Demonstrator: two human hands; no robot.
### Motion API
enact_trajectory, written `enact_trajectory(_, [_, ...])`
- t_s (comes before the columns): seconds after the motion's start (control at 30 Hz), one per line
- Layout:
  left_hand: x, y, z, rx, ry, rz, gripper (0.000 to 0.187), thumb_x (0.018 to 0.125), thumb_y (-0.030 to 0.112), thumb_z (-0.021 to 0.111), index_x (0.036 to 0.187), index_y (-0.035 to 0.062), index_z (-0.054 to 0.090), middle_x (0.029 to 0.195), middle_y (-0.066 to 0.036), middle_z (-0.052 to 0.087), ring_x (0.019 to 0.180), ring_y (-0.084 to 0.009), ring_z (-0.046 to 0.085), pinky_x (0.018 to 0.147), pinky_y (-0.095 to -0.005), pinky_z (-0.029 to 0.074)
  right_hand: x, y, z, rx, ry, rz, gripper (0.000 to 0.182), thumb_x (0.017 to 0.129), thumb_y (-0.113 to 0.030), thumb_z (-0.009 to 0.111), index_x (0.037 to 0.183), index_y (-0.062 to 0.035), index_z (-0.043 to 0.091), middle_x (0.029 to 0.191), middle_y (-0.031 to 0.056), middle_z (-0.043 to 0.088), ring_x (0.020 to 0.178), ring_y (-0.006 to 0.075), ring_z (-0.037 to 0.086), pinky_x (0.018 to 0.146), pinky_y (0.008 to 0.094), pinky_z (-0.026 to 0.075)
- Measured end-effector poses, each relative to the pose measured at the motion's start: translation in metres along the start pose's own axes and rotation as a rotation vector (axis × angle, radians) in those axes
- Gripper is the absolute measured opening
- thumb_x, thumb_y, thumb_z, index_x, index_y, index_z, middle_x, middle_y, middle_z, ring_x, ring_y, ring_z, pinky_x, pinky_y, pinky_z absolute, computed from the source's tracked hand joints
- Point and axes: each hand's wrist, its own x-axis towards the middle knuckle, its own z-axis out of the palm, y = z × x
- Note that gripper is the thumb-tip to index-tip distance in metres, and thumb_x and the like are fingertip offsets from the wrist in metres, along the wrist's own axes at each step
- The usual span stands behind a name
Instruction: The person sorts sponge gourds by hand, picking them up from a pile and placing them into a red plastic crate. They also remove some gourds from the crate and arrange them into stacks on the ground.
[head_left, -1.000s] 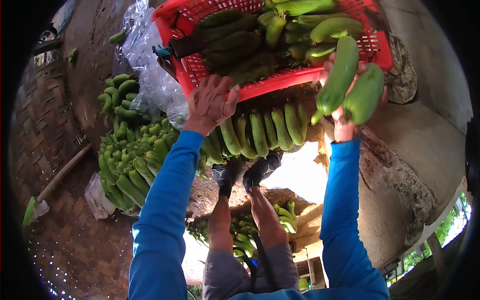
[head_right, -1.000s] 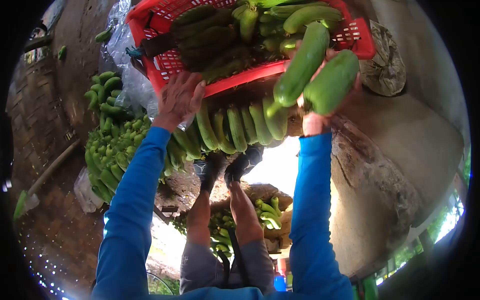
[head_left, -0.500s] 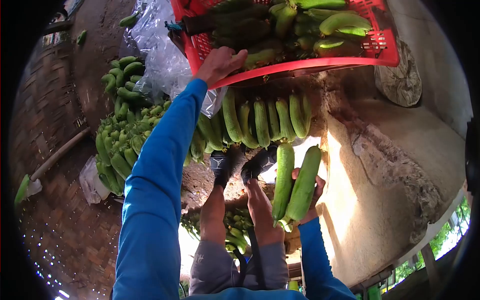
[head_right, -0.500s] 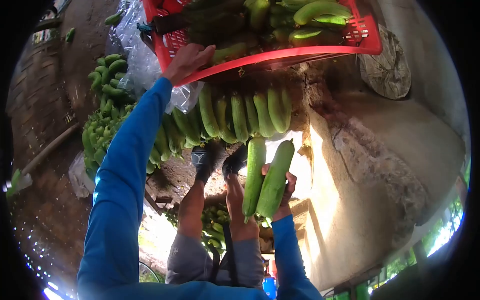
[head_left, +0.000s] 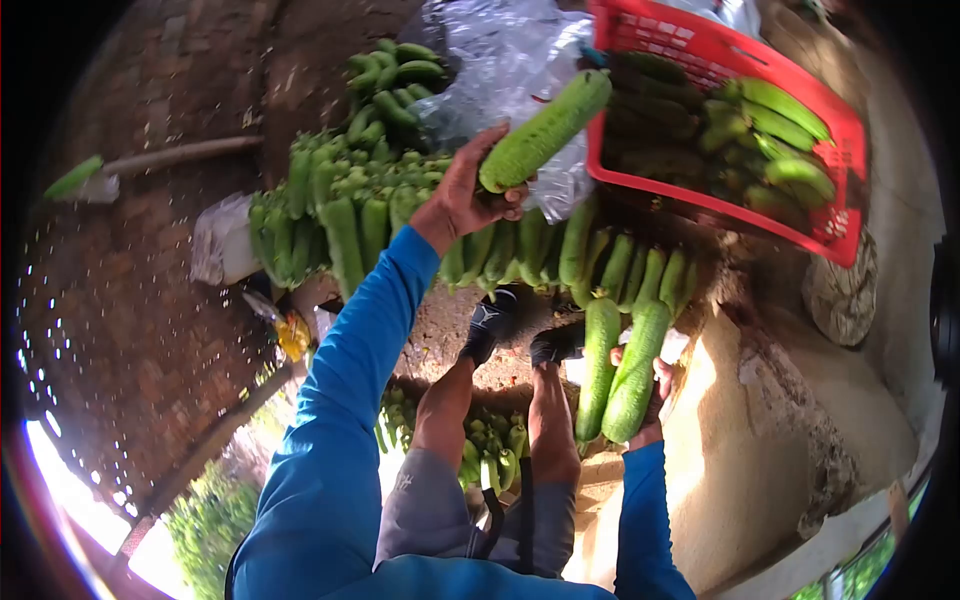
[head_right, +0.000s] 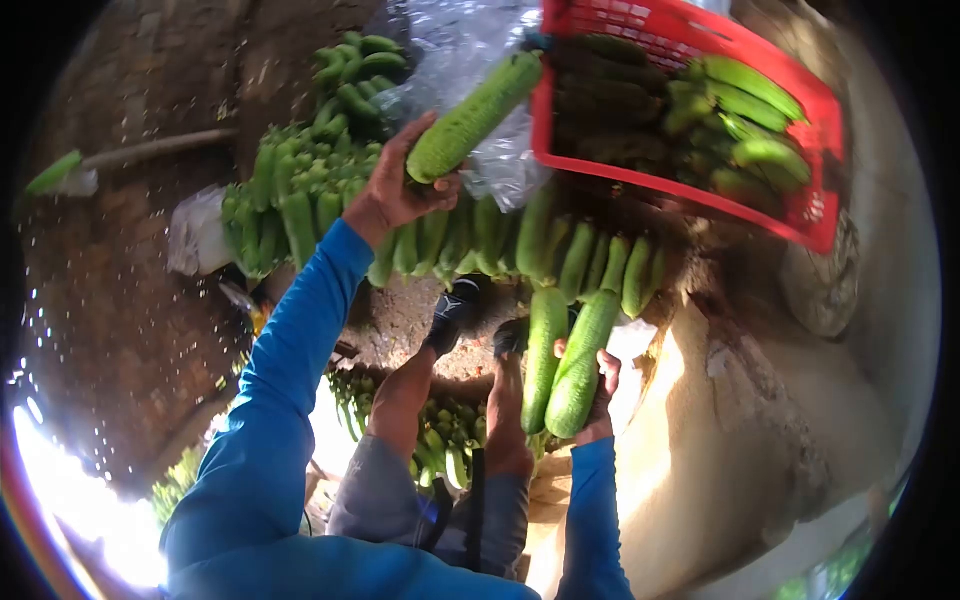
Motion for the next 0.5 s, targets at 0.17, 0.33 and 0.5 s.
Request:
enact_trajectory(0.17, [-0.063,-0.014,-0.079,0.057,0.174,0.127,0.042,0.093,0.050,0.052,0.101,0.0095,0.061,0.076,-0.009,0.061,0.056,-0.0188,0.055,0.049,-0.0344,0.042,-0.003,0.019,-0.012,-0.155,0.157,-0.020,0.053,0.080,-0.055,0.053,0.097,-0.0051,0.059,0.090,0.0094,0.058,0.087,0.0209,0.053,0.082,0.0325,0.041])
enact_trajectory(0.33, [-0.126,-0.034,-0.152,-0.030,0.260,0.185,0.045,0.094,0.049,0.050,0.105,0.0070,0.059,0.074,-0.010,0.061,0.055,-0.0185,0.054,0.050,-0.0326,0.042,0.002,0.061,0.016,-0.330,0.031,-0.104,0.049,0.084,-0.050,0.048,0.094,-0.0027,0.057,0.087,0.0097,0.058,0.085,0.0219,0.053,0.085,0.0330,0.040])
enact_trajectory(0.5, [-0.208,-0.043,-0.232,-0.229,0.183,0.229,0.041,0.095,0.047,0.052,0.099,0.0069,0.059,0.070,-0.005,0.058,0.059,-0.0156,0.054,0.053,-0.0296,0.042,0.003,0.145,0.098,-0.408,0.019,-0.057,0.054,0.083,-0.054,0.047,0.094,-0.0022,0.056,0.088,0.0091,0.055,0.085,0.0213,0.052,0.083,0.0325,0.040])
